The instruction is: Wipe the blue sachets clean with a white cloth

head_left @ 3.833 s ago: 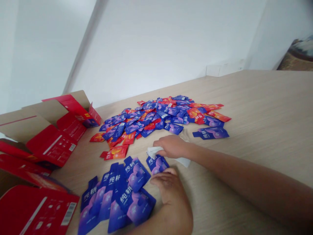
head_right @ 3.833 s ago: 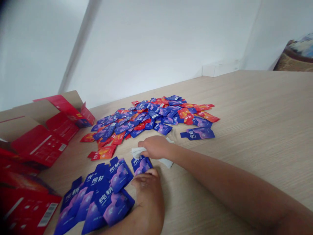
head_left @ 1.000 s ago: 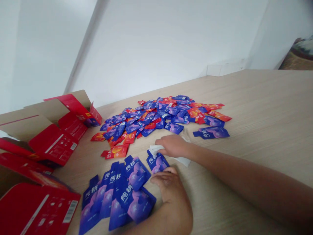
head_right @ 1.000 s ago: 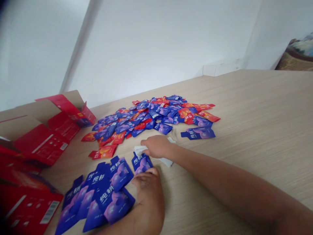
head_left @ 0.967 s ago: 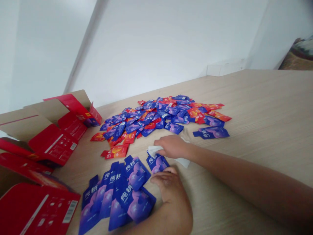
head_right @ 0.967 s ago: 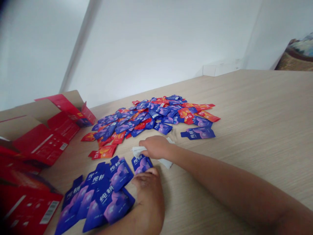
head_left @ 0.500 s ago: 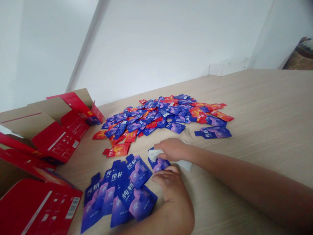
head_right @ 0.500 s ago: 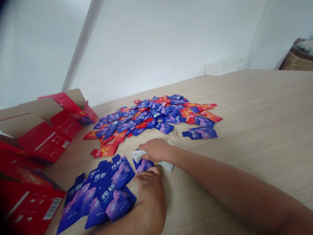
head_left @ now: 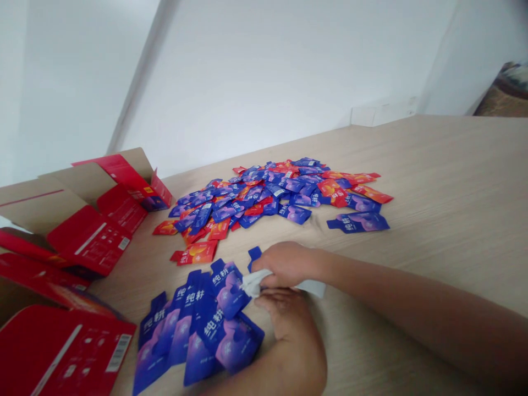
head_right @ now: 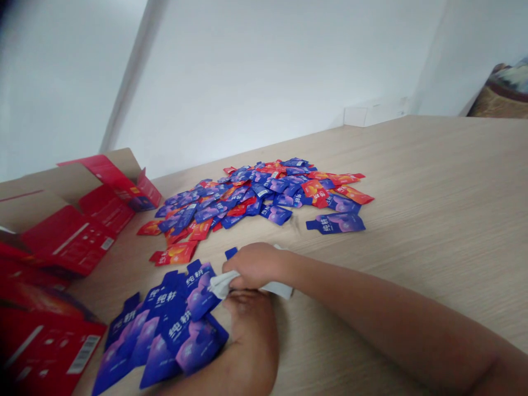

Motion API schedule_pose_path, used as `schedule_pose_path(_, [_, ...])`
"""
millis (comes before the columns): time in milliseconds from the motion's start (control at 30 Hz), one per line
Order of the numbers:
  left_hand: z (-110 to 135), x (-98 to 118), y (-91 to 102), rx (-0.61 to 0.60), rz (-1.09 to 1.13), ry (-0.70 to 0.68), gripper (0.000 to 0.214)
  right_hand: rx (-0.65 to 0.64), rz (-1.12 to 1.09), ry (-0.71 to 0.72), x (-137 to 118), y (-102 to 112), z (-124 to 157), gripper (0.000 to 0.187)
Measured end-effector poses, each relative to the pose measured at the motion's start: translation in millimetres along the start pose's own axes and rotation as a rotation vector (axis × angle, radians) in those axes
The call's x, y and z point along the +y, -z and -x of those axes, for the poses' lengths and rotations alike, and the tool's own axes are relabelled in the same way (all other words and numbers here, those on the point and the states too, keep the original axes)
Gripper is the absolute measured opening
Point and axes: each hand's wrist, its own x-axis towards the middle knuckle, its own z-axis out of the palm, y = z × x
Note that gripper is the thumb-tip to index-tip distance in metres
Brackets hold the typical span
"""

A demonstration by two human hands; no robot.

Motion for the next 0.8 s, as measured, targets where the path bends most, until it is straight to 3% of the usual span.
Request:
schedule_pose_path(333, [4.3,2.3,-2.6,0.022,-0.013,0.009,0.033,0.138,0.122,-0.280,38.6,-1.6,-2.7,0.033])
schedule_pose_path(467, [1.2,5.1,-6.4,0.010,0.029,0.027,0.032,0.192,0.125,-0.192,22.3,5.8,2.1,0.032])
schedule_pose_path(600, [-2.3,5.6,-6.2,-0.033,0.066,0.021,0.037,0.078,0.047,-0.017,-2.7,4.2,2.6,0.030])
schedule_pose_path(667, [-1.9,4.9,-4.7,-0.045,0.069,0.010,0.039,0.025,0.037,-0.030,-5.1,-0.8,0.6,0.030])
schedule_pose_path(800, [2.0,4.9,-1.2,-0.010,0.087,0.037,0.037,0.063,0.060,-0.116,14.5,-9.0,-4.0,0.034])
